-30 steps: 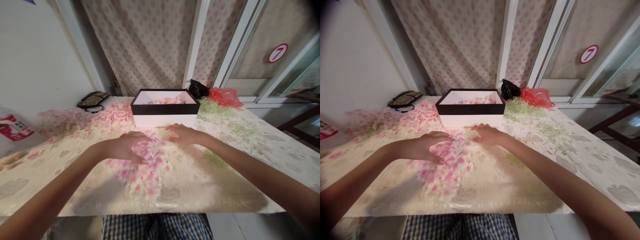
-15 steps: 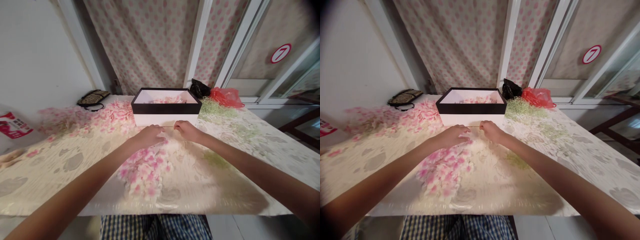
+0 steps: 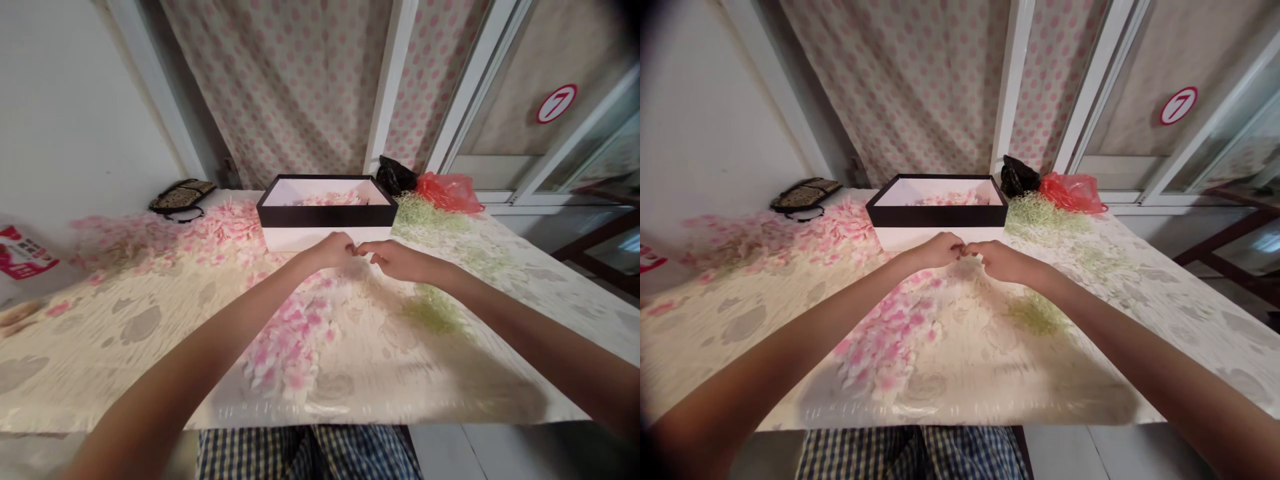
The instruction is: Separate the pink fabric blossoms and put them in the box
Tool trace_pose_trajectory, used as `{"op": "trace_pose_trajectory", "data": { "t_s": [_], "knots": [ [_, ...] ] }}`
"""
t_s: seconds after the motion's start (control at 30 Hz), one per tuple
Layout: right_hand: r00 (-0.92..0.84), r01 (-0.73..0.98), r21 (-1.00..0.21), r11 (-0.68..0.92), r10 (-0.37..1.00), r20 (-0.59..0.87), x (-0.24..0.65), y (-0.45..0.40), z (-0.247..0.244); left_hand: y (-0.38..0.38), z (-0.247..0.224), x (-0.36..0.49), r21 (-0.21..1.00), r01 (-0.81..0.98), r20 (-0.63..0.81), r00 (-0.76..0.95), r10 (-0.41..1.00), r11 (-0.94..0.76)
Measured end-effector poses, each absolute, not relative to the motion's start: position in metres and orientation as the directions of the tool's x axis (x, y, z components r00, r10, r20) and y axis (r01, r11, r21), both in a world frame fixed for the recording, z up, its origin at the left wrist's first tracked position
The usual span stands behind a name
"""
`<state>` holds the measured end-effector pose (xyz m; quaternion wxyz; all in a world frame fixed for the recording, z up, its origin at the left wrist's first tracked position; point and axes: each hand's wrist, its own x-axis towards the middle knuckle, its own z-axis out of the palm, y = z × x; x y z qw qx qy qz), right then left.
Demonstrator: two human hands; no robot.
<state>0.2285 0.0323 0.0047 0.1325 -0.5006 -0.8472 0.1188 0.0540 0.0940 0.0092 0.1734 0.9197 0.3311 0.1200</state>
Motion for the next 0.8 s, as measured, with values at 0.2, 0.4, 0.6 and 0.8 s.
{"op": "trace_pose_trajectory", "data": {
  "t_s": [0.2, 0.4, 0.6, 0.8],
  "knots": [
    [-0.303, 0.900, -0.229, 0.372, 0.910, 0.284, 0.242, 0.008, 0.019, 0.078, 0.023, 0.023, 0.405, 0.515, 0.105, 0.794, 0.599, -0.755],
    [-0.396, 0.654, -0.622, 0.431, 0.895, 0.205, 0.213, -0.013, -0.007, 0.046, 0.018, -0.076, 0.182, 0.708, -0.066, 0.701, 0.710, -0.682],
    [-0.589, 0.723, -0.343, 0.600, 0.795, 0.149, 0.174, -0.016, -0.037, -0.009, -0.001, -0.126, 0.141, 0.738, 0.138, 0.645, 0.752, -0.659],
    [-0.527, 0.793, -0.273, 0.544, 0.838, 0.141, 0.174, -0.023, -0.030, -0.046, 0.004, -0.126, 0.106, 0.599, 0.342, 0.728, 0.594, -0.794]
  ]
}}
